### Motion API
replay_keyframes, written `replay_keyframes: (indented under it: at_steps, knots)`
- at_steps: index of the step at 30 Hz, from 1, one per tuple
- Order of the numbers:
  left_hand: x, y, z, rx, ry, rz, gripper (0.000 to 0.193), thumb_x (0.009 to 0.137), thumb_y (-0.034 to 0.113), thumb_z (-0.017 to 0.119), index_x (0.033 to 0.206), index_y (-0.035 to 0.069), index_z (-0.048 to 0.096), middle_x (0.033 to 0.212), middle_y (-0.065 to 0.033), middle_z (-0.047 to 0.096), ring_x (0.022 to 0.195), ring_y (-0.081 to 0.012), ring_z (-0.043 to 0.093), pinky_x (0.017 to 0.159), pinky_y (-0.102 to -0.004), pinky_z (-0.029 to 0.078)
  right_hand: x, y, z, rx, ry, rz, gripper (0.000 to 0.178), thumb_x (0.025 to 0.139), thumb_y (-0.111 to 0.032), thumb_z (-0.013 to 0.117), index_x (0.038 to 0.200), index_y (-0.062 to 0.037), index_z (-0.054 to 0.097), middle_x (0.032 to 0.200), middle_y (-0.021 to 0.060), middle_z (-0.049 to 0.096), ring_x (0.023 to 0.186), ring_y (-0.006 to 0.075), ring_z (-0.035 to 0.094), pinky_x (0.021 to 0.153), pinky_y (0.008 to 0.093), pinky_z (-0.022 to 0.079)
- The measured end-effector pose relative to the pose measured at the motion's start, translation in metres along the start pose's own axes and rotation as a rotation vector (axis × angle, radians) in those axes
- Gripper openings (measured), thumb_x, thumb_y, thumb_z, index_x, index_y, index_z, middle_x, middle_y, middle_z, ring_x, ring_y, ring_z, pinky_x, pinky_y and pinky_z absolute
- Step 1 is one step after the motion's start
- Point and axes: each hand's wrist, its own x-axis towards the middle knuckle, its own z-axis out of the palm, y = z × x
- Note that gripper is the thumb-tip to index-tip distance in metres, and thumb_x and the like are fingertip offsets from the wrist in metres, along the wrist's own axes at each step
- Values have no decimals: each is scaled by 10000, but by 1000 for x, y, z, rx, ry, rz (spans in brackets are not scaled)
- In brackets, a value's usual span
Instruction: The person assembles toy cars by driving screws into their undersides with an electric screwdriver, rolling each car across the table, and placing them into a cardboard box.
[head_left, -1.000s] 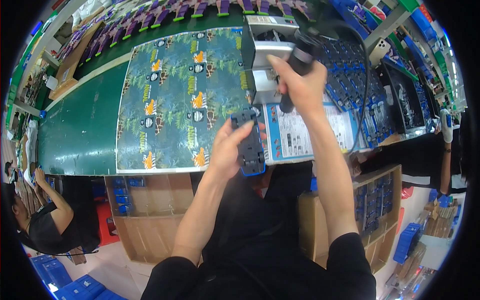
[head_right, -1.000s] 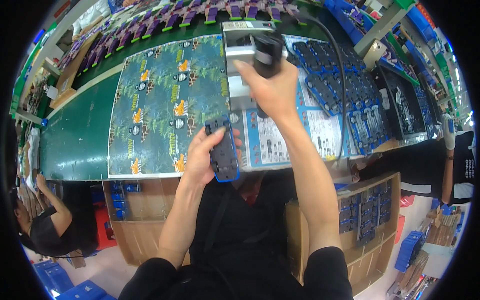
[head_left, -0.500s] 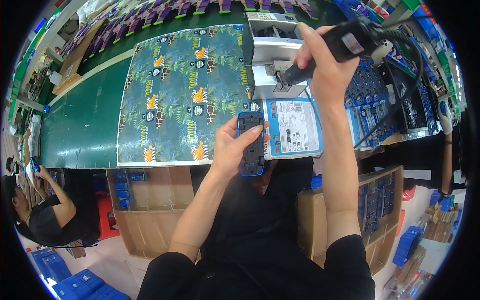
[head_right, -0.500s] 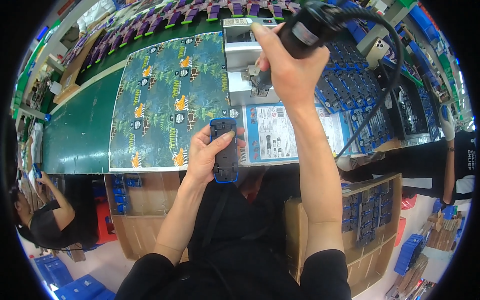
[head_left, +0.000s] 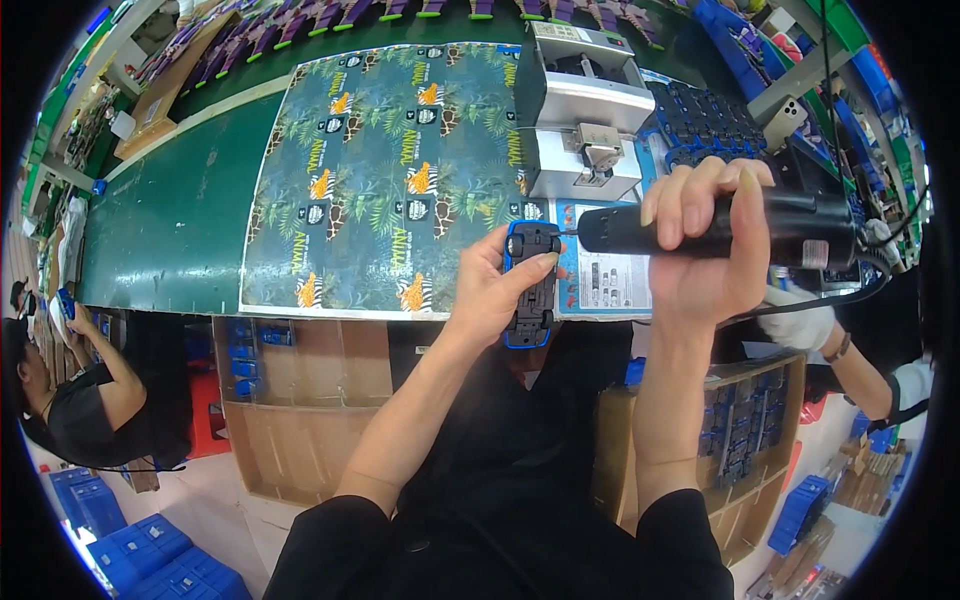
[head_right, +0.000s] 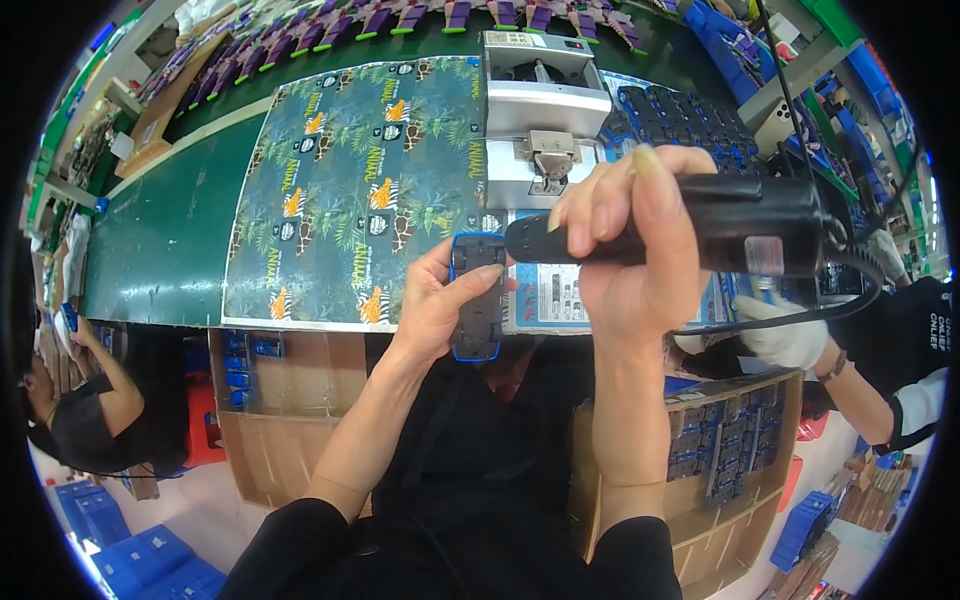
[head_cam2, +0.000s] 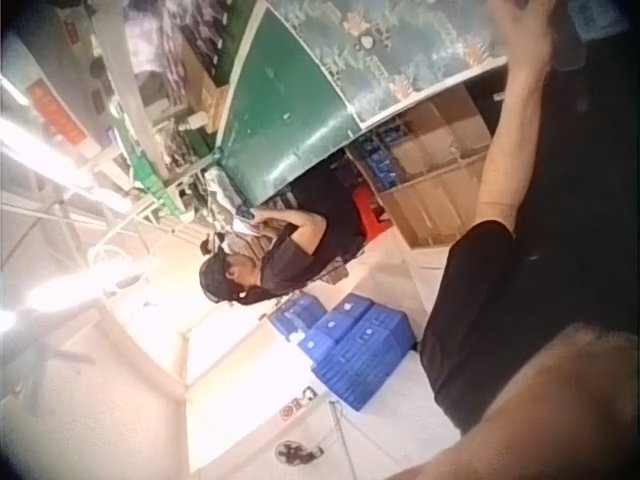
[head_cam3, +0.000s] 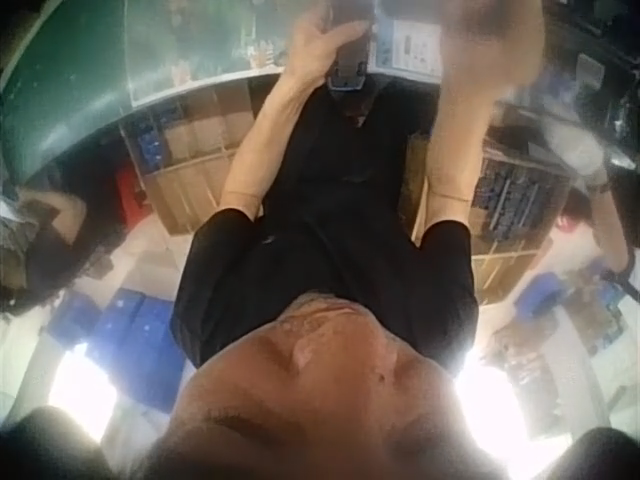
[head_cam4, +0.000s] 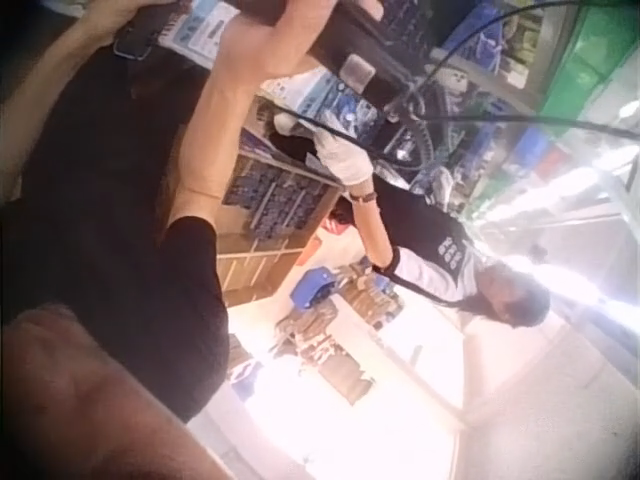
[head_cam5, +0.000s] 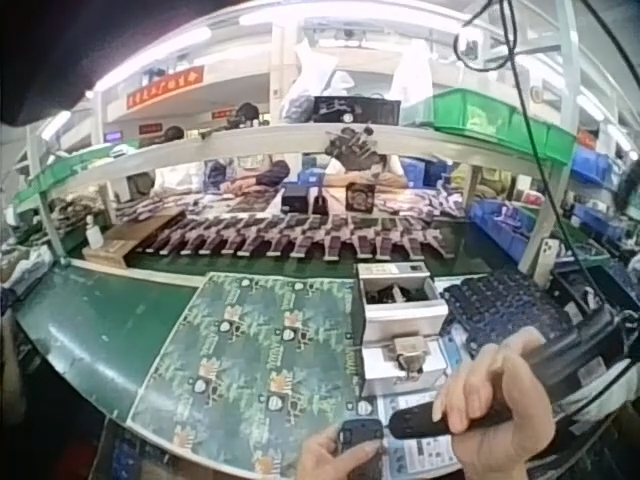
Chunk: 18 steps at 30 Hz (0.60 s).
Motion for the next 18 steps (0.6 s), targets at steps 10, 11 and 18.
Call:
replay_keyframes:
  at_steps: [10, 11, 18]
  knots:
    - [-3, -3, 7, 52, 56, 36, 217, 855, 50, 698, 1061, -2, 650, 909, -51, 699, 808, -115, 673, 725, -277, 553, -16, 23, 13, -44, 36, -5, 166, 906, -9, 618, 954, -33, 461, 672, 83, 540, 528, 144, 519, 558, 321, 494]
    - [-3, -4, 5, 150, 57, 65, 229, 839, 43, 703, 1057, -3, 649, 908, -48, 696, 796, -111, 666, 721, -277, 548, -16, 26, 15, -68, -1, -35, 192, 890, 18, 635, 933, -36, 456, 669, 84, 550, 523, 138, 519, 545, 304, 489]
    - [-4, 5, 5, 96, 45, 13, 251, 796, 19, 715, 1039, 0, 651, 889, -49, 692, 756, -109, 653, 706, -271, 534, -15, 31, 12, -145, -141, -7, 160, 938, -74, 601, 888, -67, 449, 637, 41, 485, 499, 144, 469, 552, 317, 474]
